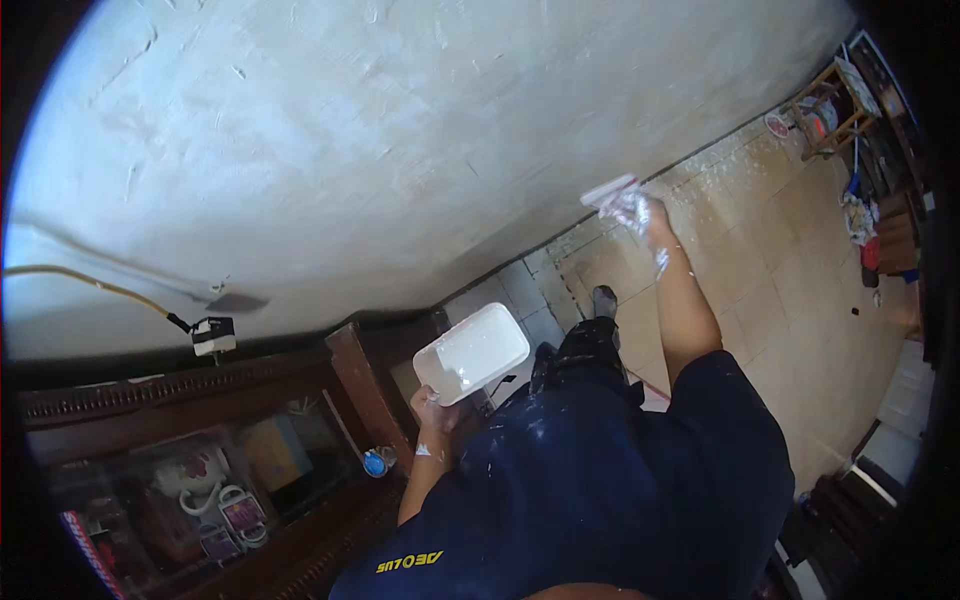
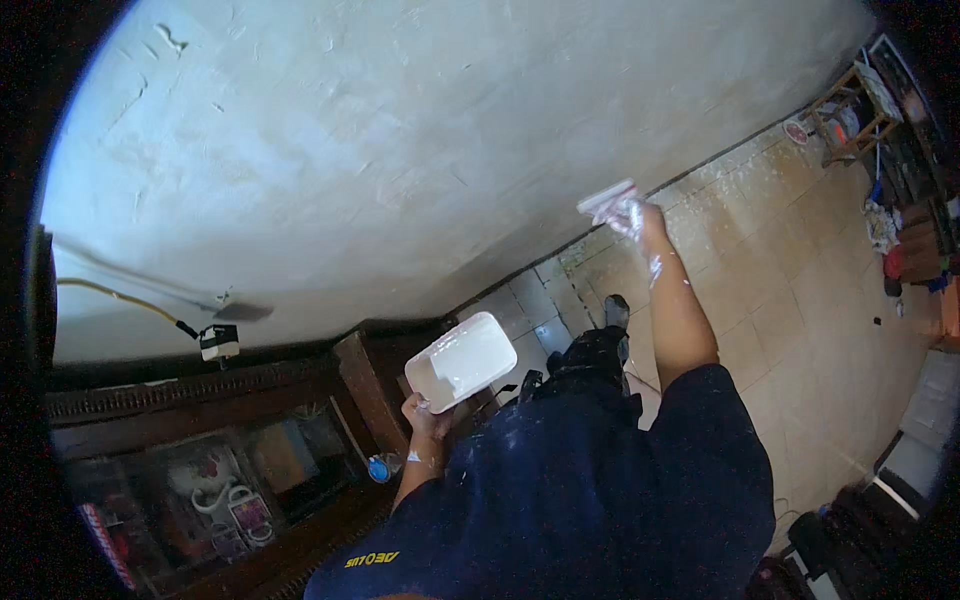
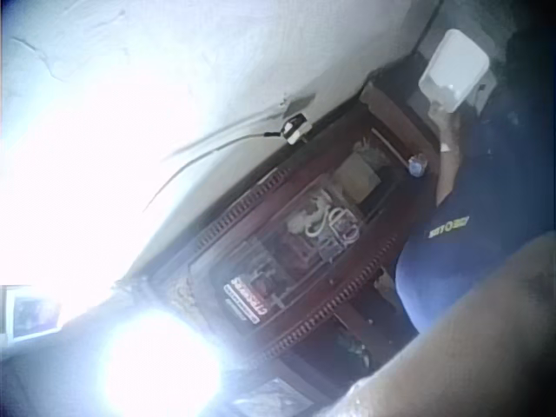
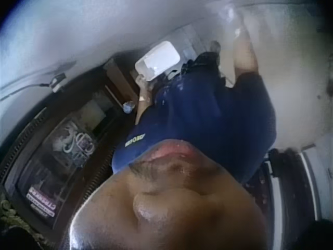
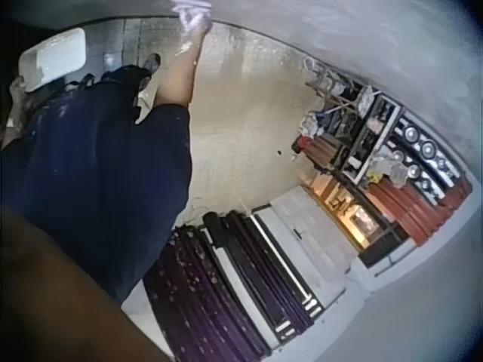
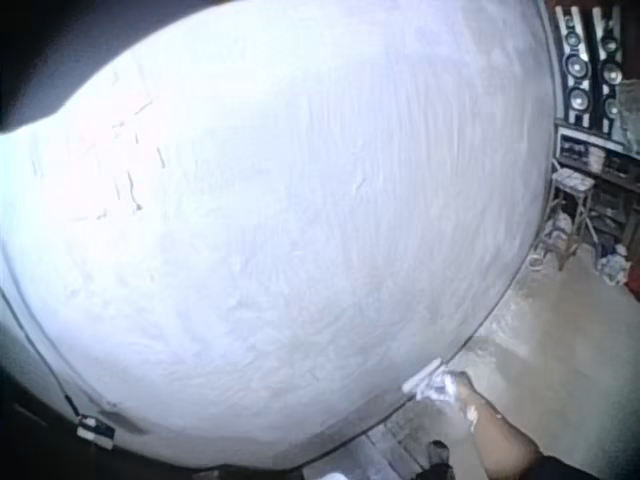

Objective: The person applies joint compound from a plastic tub onto a wall, then smooths it with a putty knife.

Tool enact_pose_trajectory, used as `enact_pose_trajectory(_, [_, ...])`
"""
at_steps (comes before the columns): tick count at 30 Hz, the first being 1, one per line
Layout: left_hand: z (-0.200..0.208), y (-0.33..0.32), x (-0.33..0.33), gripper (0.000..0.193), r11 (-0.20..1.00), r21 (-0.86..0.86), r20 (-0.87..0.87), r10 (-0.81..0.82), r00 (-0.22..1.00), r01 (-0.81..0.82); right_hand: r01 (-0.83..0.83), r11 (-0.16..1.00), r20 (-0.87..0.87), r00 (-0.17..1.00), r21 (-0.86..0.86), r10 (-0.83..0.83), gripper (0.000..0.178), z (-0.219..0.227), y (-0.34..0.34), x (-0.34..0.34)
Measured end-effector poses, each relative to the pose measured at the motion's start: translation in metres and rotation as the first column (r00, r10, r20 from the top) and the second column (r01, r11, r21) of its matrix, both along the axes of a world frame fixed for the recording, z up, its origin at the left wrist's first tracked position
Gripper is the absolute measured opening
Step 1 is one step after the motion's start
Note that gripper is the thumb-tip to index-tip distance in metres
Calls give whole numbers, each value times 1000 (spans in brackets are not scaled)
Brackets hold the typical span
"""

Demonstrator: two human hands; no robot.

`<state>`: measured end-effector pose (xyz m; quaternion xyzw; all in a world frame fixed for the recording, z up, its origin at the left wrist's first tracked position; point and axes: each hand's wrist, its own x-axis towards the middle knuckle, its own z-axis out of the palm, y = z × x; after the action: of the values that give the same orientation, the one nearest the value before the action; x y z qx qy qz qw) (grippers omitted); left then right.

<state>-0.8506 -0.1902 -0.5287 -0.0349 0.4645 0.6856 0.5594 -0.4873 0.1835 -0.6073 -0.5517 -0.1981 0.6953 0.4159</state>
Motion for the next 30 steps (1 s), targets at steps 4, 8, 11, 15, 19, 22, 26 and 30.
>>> enact_pose_trajectory(4, [8,7,-2,41,993,-109,-70,-48,996,40,42,996,2,999,-73,-41,19,-13,21,-46])
enact_pose_trajectory(8, [3,9,-4,43,994,-70,-30,-92,995,89,46,974,-51,998,223,-35,17,79,66,-74])
enact_pose_trajectory(11, [-3,14,2,40,996,-37,-137,-84,987,79,65,970,-59,997,235,-52,10,144,74,-59])
enact_pose_trajectory(15, [13,38,19,38,996,-83,-205,-53,977,37,-40,947,23,999,318,34,19,222,20,-51])
enact_pose_trajectory(19, [2,75,17,41,989,48,-41,-137,990,139,-266,771,245,958,578,146,25,224,-66,-69])
enact_pose_trajectory(22, [23,109,33,42,994,-11,-11,-109,994,109,-786,302,838,535,540,-105,27,240,-137,-98])
enact_pose_trajectory(26, [31,147,51,48,992,18,-4,-122,992,122,-961,-41,895,270,274,-355,22,200,-176,-104])
enact_pose_trajectory(30, [41,162,64,48,999,16,68,-51,996,50,-983,-168,933,132,78,-335,12,211,-192,-77])
